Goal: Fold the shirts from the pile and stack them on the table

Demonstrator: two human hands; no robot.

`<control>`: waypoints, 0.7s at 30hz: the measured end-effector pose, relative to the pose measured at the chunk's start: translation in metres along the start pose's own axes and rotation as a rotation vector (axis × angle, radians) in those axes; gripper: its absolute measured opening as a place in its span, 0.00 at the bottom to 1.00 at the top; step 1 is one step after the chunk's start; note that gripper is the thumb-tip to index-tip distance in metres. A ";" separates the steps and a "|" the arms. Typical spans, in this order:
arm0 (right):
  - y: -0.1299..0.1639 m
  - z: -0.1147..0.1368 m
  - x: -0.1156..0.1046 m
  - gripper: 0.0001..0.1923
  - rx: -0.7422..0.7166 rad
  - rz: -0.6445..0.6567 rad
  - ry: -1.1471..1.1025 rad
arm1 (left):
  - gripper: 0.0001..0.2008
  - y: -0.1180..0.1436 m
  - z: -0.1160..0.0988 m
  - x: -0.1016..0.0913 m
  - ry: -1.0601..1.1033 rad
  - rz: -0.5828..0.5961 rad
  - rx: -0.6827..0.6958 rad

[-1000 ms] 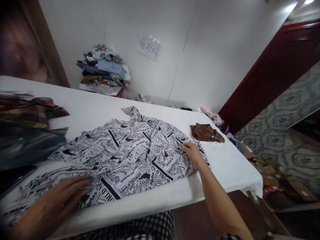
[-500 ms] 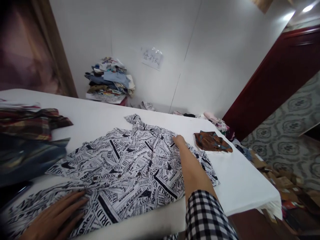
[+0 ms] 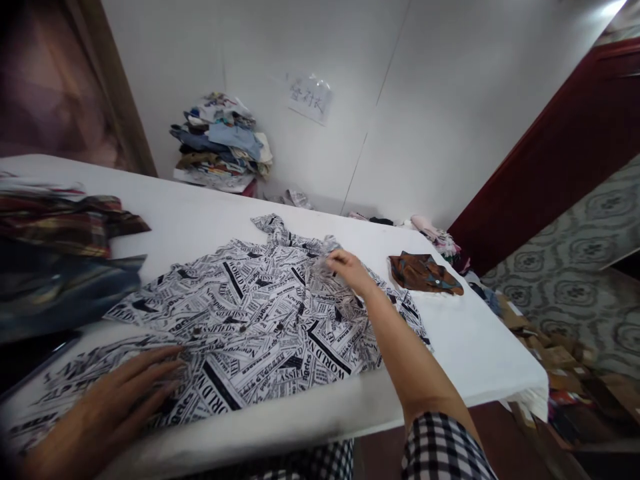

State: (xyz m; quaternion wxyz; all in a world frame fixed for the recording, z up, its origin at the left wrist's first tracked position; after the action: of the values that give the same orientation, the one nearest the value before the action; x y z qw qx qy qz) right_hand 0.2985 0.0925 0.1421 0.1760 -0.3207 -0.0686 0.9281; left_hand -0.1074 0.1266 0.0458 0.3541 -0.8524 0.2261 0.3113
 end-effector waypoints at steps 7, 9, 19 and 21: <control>0.140 0.077 0.124 0.09 -0.578 0.516 0.357 | 0.19 -0.031 -0.048 0.010 0.092 0.089 0.014; 0.148 0.063 0.107 0.09 -0.510 0.348 0.309 | 0.22 -0.041 -0.059 0.017 0.089 0.110 0.025; 0.150 -0.051 -0.003 0.17 -0.099 -0.124 0.518 | 0.18 -0.111 -0.124 0.095 -0.137 0.426 0.089; 0.152 -0.064 -0.004 0.21 -0.063 -0.103 0.541 | 0.09 -0.121 -0.122 0.107 -0.099 0.455 0.018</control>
State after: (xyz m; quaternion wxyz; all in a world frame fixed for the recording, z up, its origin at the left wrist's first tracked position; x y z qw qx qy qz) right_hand 0.2981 -0.0491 0.0577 0.2247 -0.5582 -0.0641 0.7961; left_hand 0.0858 0.0964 0.0954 0.2932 -0.7599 0.3976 0.4226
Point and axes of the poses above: each hand's wrist, its own y-axis away from the middle knuckle, its own x-axis out of the palm, z = x × y, the point moved 9 cm from there along -y, towards the middle knuckle, and after that the axes turned 5 degrees about y, right-handed, at the moved point
